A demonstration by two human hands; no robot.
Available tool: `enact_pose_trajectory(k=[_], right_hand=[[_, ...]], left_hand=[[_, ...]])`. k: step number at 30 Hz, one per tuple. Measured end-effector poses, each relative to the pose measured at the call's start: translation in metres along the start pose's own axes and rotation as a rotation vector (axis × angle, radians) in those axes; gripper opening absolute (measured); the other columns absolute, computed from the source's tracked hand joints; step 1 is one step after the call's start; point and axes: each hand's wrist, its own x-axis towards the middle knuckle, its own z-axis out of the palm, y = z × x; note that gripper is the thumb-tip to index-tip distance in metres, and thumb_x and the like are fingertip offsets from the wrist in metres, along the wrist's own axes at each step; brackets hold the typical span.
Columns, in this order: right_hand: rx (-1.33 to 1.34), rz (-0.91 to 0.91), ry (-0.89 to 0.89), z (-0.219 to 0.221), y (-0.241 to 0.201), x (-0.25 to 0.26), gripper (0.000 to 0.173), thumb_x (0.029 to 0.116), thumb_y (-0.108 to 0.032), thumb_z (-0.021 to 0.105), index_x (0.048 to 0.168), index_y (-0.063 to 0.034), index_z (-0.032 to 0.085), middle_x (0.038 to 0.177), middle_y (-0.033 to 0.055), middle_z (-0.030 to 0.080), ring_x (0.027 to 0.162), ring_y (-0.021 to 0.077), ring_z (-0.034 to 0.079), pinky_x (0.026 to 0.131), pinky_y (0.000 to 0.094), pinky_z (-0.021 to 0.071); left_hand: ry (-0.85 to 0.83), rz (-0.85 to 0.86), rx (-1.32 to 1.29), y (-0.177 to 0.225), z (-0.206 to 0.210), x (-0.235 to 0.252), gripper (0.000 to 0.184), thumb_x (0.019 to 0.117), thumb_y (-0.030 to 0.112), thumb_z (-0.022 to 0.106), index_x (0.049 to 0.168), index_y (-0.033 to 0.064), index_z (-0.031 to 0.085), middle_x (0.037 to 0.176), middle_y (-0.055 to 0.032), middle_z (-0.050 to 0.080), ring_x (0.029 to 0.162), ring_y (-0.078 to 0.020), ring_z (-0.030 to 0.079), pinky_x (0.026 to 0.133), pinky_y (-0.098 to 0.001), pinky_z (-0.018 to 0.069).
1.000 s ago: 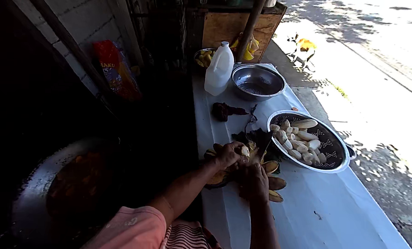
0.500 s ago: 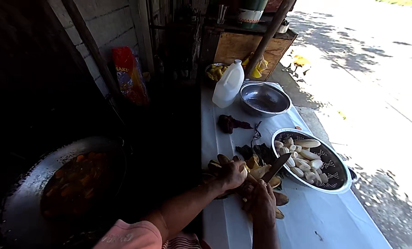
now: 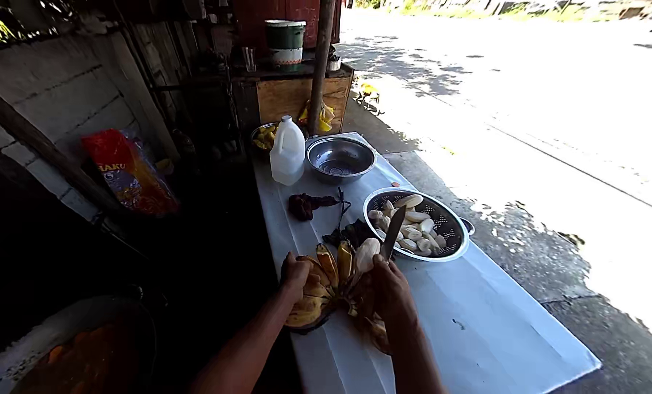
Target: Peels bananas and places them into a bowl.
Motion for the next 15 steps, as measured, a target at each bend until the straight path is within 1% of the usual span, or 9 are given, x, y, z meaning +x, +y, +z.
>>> enact_pose_trajectory(k=[1, 3, 5, 6, 7, 8, 10, 12, 15], right_hand=[[0.029, -0.027, 0.065, -0.001, -0.014, 0.010, 0.040, 0.1126, -0.038, 0.034, 0.130, -0.0043, 0.048, 0.088, 0.0113, 0.071, 0.054, 0.0140, 0.062, 0.044, 0.0261, 0.0507], [0.017, -0.039, 0.100, -0.004, -0.029, 0.016, 0.048, 0.1134, -0.042, 0.022, 0.142, -0.0088, 0.041, 0.107, 0.0125, 0.075, 0.060, 0.0156, 0.067, 0.045, 0.0258, 0.0501], [-0.085, -0.067, 0.018, -0.007, -0.022, 0.010, 0.045, 0.1136, -0.034, 0.024, 0.149, -0.0090, 0.036, 0.101, 0.0125, 0.073, 0.057, 0.0149, 0.063, 0.047, 0.0264, 0.0498], [-0.147, -0.074, -0.027, -0.008, -0.014, 0.006, 0.045, 0.1133, -0.030, 0.028, 0.152, -0.0085, 0.036, 0.094, 0.0120, 0.072, 0.055, 0.0144, 0.061, 0.046, 0.0268, 0.0500], [-0.212, -0.078, -0.064, -0.009, -0.006, 0.003, 0.044, 0.1125, -0.027, 0.032, 0.152, -0.0076, 0.039, 0.088, 0.0107, 0.070, 0.053, 0.0140, 0.059, 0.046, 0.0270, 0.0497], [-0.300, -0.082, -0.089, -0.011, 0.002, 0.001, 0.044, 0.1120, -0.026, 0.035, 0.152, -0.0072, 0.041, 0.083, 0.0087, 0.068, 0.053, 0.0135, 0.057, 0.047, 0.0272, 0.0496], [-0.633, -0.134, -0.090, -0.017, 0.012, -0.002, 0.044, 0.1108, -0.026, 0.038, 0.151, -0.0095, 0.047, 0.088, 0.0065, 0.066, 0.065, 0.0140, 0.061, 0.059, 0.0304, 0.0532], [-1.012, -0.174, -0.096, -0.028, 0.019, -0.007, 0.045, 0.1110, -0.031, 0.039, 0.151, -0.0145, 0.049, 0.112, 0.0128, 0.071, 0.094, 0.0229, 0.069, 0.086, 0.0444, 0.0550], [-1.416, -0.175, -0.126, -0.032, 0.022, -0.020, 0.049, 0.1103, -0.038, 0.036, 0.155, -0.0196, 0.046, 0.113, 0.0181, 0.070, 0.101, 0.0366, 0.069, 0.088, 0.0570, 0.0532]], left_hand=[[0.021, -0.083, -0.050, 0.003, 0.004, 0.002, 0.045, 0.0981, 0.003, 0.058, 0.140, -0.0026, 0.040, 0.098, -0.0223, 0.062, 0.063, -0.0264, 0.066, 0.059, -0.0409, 0.0607], [-0.001, -0.112, -0.042, 0.002, 0.011, 0.003, 0.030, 0.0970, 0.001, 0.059, 0.125, -0.0046, 0.051, 0.087, -0.0194, 0.062, 0.058, -0.0241, 0.064, 0.056, -0.0391, 0.0604], [-0.081, -0.044, 0.003, -0.003, 0.021, -0.001, 0.050, 0.0960, -0.003, 0.060, 0.144, 0.0034, 0.044, 0.102, -0.0221, 0.062, 0.061, -0.0264, 0.065, 0.057, -0.0407, 0.0605], [-0.132, -0.004, 0.043, -0.006, 0.028, -0.002, 0.071, 0.0956, -0.004, 0.060, 0.157, 0.0110, 0.028, 0.114, -0.0249, 0.059, 0.063, -0.0283, 0.067, 0.057, -0.0420, 0.0612], [-0.169, 0.041, 0.079, -0.008, 0.035, 0.000, 0.083, 0.0947, -0.004, 0.061, 0.162, 0.0156, 0.016, 0.121, -0.0273, 0.056, 0.064, -0.0297, 0.068, 0.057, -0.0433, 0.0621], [-0.183, 0.097, 0.110, -0.011, 0.041, 0.004, 0.086, 0.0935, -0.004, 0.063, 0.162, 0.0155, 0.015, 0.126, -0.0286, 0.054, 0.065, -0.0307, 0.069, 0.058, -0.0442, 0.0631], [-0.197, 0.191, 0.162, -0.010, 0.047, 0.018, 0.079, 0.0918, -0.002, 0.069, 0.158, 0.0093, 0.027, 0.128, -0.0288, 0.055, 0.074, -0.0322, 0.072, 0.064, -0.0450, 0.0644], [-0.238, 0.231, 0.198, -0.008, 0.048, 0.028, 0.074, 0.0919, 0.001, 0.073, 0.155, 0.0054, 0.033, 0.124, -0.0261, 0.060, 0.072, -0.0281, 0.072, 0.063, -0.0402, 0.0642], [-0.306, 0.250, 0.222, -0.010, 0.046, 0.036, 0.069, 0.0927, -0.001, 0.071, 0.154, 0.0055, 0.040, 0.115, -0.0215, 0.064, 0.066, -0.0225, 0.067, 0.061, -0.0355, 0.0615]])
